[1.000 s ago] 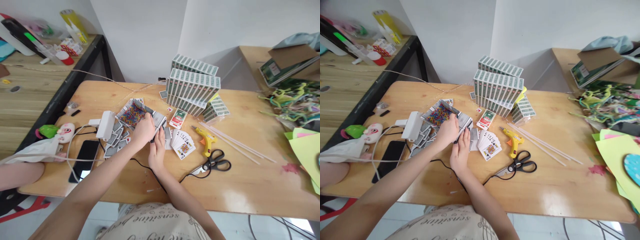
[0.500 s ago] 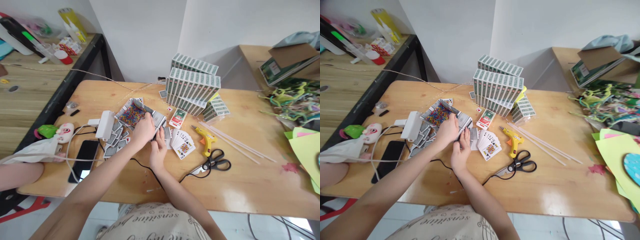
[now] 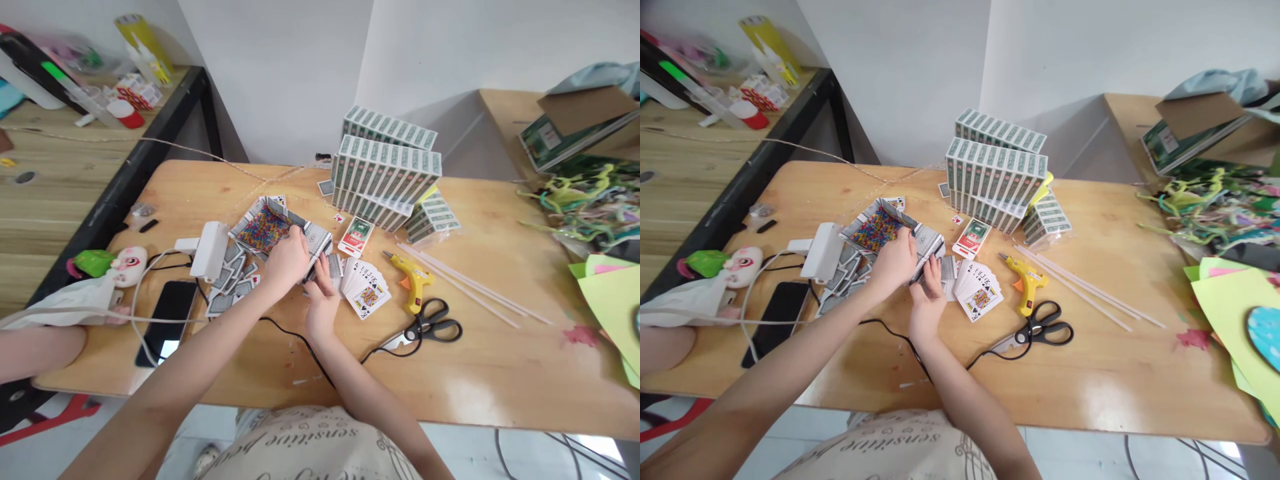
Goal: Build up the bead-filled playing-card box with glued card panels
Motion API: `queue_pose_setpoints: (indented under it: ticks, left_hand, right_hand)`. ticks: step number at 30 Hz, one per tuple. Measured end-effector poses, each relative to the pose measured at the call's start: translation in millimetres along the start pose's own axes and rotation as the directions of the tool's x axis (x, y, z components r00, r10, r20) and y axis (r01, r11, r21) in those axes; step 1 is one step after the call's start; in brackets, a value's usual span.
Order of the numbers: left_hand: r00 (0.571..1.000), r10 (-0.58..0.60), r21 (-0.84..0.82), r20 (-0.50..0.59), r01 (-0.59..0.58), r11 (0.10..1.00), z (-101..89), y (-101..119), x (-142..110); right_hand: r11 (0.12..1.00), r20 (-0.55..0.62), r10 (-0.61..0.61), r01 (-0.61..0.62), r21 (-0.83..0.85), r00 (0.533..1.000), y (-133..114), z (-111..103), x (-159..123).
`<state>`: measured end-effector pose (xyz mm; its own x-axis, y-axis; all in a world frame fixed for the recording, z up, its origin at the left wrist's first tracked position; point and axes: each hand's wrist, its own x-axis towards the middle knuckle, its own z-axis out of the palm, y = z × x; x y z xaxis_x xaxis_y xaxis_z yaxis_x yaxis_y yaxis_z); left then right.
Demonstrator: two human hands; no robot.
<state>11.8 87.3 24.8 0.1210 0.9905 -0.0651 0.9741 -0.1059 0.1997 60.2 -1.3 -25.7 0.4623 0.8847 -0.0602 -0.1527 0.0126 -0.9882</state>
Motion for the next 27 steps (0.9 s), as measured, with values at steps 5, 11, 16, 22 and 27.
queue_pose_setpoints:
  ticks: [5, 11, 16, 22, 27]
  left_hand:
    - [1.000, 0.000, -0.010, 0.000, 0.000, 1.000, 0.3, -1, 0]
    - [1.000, 0.003, -0.008, -0.002, -0.003, 1.000, 1.1, -2, 0]
    - [1.000, 0.001, -0.008, 0.006, -0.001, 1.000, 0.6, -2, 0]
    - [1.000, 0.012, -0.008, 0.010, -0.012, 1.000, 1.7, -4, 1]
    - [1.000, 0.021, -0.001, -0.001, -0.021, 1.000, 1.9, -4, 1]
  right_hand:
    - [0.999, 0.046, 0.022, -0.023, 0.037, 0.999, -2, -6, 2]
    - [0.998, 0.115, 0.012, -0.018, 0.054, 0.993, 2, -17, 6]
    - [0.998, 0.163, -0.055, 0.058, -0.014, 0.985, 1, -28, 11]
    - [0.980, 0.168, -0.105, 0.131, -0.153, 0.980, 3, -37, 18]
    - [0.996, 0.185, -0.040, 0.054, -0.072, 0.982, -3, -37, 19]
